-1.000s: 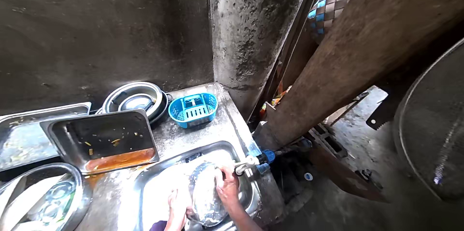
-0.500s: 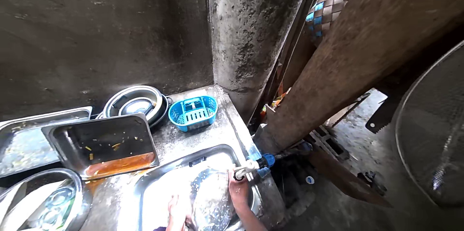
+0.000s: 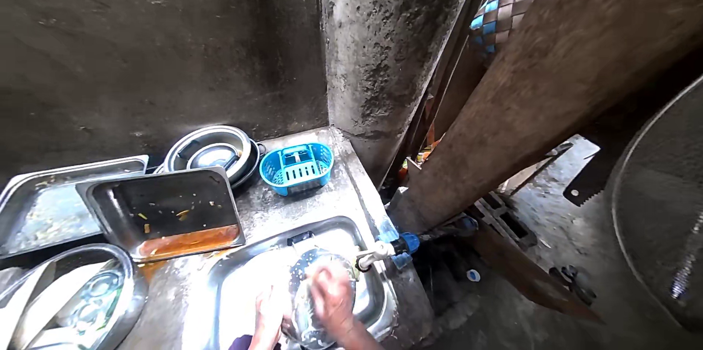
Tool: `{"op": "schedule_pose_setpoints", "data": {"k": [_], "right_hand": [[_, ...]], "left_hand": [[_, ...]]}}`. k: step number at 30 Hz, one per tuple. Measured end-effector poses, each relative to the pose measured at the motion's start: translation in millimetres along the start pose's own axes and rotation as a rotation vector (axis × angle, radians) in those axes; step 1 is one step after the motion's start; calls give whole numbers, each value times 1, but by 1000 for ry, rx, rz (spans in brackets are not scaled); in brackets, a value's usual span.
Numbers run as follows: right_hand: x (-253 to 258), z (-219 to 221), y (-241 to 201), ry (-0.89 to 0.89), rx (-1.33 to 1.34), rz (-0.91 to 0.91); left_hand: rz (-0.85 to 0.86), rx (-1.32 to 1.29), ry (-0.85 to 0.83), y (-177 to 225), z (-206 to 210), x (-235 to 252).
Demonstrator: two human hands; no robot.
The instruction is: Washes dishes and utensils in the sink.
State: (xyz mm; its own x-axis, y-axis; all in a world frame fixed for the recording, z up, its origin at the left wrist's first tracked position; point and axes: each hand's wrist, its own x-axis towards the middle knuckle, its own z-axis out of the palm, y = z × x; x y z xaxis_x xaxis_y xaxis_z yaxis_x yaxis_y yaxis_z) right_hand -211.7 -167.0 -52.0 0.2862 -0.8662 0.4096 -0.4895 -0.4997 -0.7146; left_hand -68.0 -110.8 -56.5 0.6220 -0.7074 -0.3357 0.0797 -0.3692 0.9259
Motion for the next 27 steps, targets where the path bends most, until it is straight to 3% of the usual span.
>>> {"op": "schedule_pose_setpoints", "data": {"k": [2, 3, 6, 7, 8, 10, 12, 13, 14, 17, 18, 21, 22, 25, 27], "right_hand": [[12, -3, 9, 64, 58, 198], [14, -4, 7, 66, 63, 223], [-6, -4, -18, -8, -11, -77], [-13, 4, -20, -2, -21, -179], [-15, 8, -15, 0, -18, -204], [-5, 5, 3, -21, 8, 6], [10, -2, 18, -10, 85, 367], [12, -3, 19, 4, 98, 427], [9, -4, 14, 2, 91, 378], [-18, 5, 1, -48, -15, -19], [-20, 5, 7, -71, -52, 1], [-10, -13, 26, -238, -164, 468], [-9, -14, 33, -248, -162, 516], [-29, -5, 27, -268, -85, 375], [-36, 4, 22, -350, -107, 205]], "left_hand": [[80, 60, 27, 21, 0, -24], [161, 55, 125, 18, 5, -26], [-182, 119, -37, 55, -4, -26], [-211, 117, -56, 47, -6, -16], [-135, 54, -5, 19, -4, -3], [-54, -55, 45, -22, -2, 11], [-66, -99, 60, -25, -4, 8], [-75, -89, 81, -23, -4, 7], [-95, -64, 102, -20, -4, 6], [-313, -48, 17, 5, -12, 2], [-265, -80, 84, -7, -6, 5], [-184, -200, 228, -45, -6, 12], [-195, -246, 227, -50, -9, 15], [-252, -310, 268, -68, -12, 15], [-298, -288, 266, -52, -13, 10]]}}
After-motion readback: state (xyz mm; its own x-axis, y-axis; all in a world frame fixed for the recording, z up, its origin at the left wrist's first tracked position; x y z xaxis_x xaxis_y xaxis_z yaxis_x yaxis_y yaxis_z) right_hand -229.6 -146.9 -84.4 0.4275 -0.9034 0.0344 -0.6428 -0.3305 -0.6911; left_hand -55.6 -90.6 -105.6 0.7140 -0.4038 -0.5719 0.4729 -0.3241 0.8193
